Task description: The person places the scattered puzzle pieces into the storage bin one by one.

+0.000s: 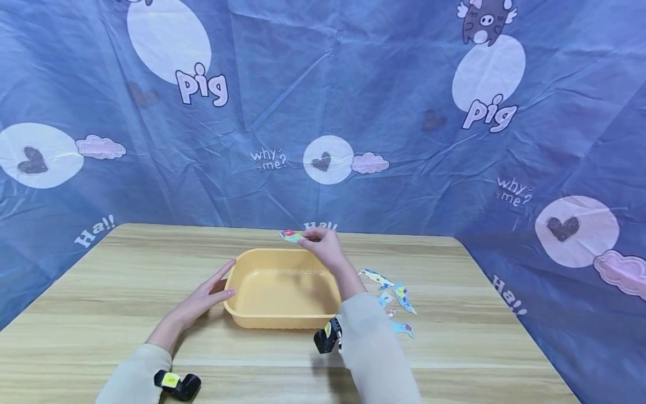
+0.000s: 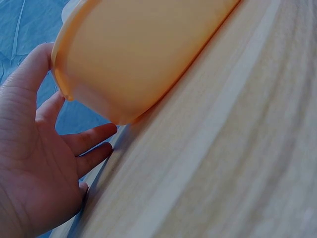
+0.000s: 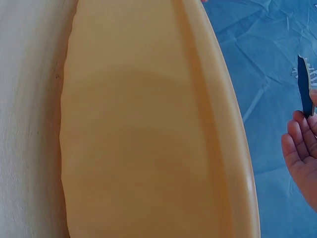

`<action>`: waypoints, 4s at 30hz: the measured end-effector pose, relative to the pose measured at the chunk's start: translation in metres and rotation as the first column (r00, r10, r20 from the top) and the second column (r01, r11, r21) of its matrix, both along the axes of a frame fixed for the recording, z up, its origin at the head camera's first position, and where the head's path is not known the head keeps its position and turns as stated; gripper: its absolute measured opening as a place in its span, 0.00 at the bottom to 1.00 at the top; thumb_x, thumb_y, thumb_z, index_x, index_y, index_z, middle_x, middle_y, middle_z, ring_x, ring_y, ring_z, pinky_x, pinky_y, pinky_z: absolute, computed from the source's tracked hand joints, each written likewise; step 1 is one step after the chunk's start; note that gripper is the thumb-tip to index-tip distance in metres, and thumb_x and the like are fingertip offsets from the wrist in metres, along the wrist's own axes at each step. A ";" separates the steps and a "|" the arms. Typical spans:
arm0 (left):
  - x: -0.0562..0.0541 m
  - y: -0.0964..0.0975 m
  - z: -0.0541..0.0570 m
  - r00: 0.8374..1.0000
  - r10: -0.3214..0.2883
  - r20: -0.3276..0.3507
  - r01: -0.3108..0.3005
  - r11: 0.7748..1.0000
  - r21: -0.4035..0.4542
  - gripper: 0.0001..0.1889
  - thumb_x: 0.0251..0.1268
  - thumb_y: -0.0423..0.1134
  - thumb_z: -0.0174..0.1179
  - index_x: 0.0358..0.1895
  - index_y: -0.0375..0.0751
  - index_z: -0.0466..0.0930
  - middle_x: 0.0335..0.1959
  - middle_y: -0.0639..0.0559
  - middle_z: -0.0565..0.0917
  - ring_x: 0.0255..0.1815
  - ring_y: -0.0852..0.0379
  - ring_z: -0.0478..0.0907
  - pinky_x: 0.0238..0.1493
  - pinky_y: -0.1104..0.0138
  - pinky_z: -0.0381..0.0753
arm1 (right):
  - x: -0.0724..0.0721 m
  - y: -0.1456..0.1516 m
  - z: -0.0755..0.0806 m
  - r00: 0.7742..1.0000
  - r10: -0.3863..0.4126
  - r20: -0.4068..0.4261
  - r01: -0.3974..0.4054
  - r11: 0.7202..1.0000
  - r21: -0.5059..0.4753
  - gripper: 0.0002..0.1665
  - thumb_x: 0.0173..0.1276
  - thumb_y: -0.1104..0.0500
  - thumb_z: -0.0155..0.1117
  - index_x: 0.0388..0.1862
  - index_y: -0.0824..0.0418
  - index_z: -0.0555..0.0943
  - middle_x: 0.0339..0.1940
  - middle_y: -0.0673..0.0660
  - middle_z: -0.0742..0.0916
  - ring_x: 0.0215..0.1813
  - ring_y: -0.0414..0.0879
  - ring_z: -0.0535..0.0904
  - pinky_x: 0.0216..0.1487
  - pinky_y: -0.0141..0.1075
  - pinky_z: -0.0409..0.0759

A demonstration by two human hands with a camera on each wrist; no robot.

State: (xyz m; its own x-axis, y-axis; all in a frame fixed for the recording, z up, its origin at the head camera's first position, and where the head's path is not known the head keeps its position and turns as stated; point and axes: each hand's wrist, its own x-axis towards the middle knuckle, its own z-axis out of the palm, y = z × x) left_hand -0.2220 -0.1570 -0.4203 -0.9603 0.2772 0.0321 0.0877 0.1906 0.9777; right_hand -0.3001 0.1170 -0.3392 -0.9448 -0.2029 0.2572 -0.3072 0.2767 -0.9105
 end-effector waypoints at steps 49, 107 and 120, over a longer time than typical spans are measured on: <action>0.008 0.004 0.015 1.000 0.008 0.014 -0.008 1.000 -0.002 0.35 0.58 0.37 0.54 0.67 0.49 0.47 0.60 0.32 0.59 0.60 0.41 0.55 0.57 0.49 0.51 | 0.012 -0.056 -0.042 0.979 0.146 0.139 -0.153 0.988 0.039 0.11 0.51 0.70 0.62 0.34 0.76 0.78 0.25 0.58 0.82 0.27 0.38 0.74 0.33 0.31 0.75; 0.014 0.007 0.024 1.000 -0.024 0.004 0.024 1.000 0.000 0.36 0.59 0.33 0.52 0.67 0.45 0.43 0.59 0.30 0.59 0.59 0.40 0.56 0.57 0.49 0.50 | 0.008 -0.073 -0.061 0.991 0.081 0.107 -0.108 0.956 0.274 0.07 0.48 0.67 0.64 0.28 0.70 0.80 0.21 0.52 0.78 0.25 0.39 0.69 0.26 0.28 0.69; 0.014 0.008 0.025 1.000 -0.029 0.010 0.029 0.999 0.013 0.36 0.59 0.33 0.52 0.67 0.45 0.43 0.58 0.30 0.60 0.59 0.40 0.57 0.58 0.50 0.51 | 0.011 -0.075 -0.062 0.993 0.085 0.080 -0.107 0.937 0.334 0.07 0.48 0.67 0.64 0.28 0.69 0.80 0.22 0.51 0.78 0.26 0.39 0.69 0.28 0.28 0.69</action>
State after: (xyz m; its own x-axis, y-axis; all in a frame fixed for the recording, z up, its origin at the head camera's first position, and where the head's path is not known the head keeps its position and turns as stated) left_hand -0.2076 -0.1490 -0.3951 -0.9521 0.3048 0.0257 0.0827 0.1758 0.9809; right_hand -0.2894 0.0420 -0.4008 -0.9286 -0.3578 0.0986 -0.2927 0.5426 -0.7874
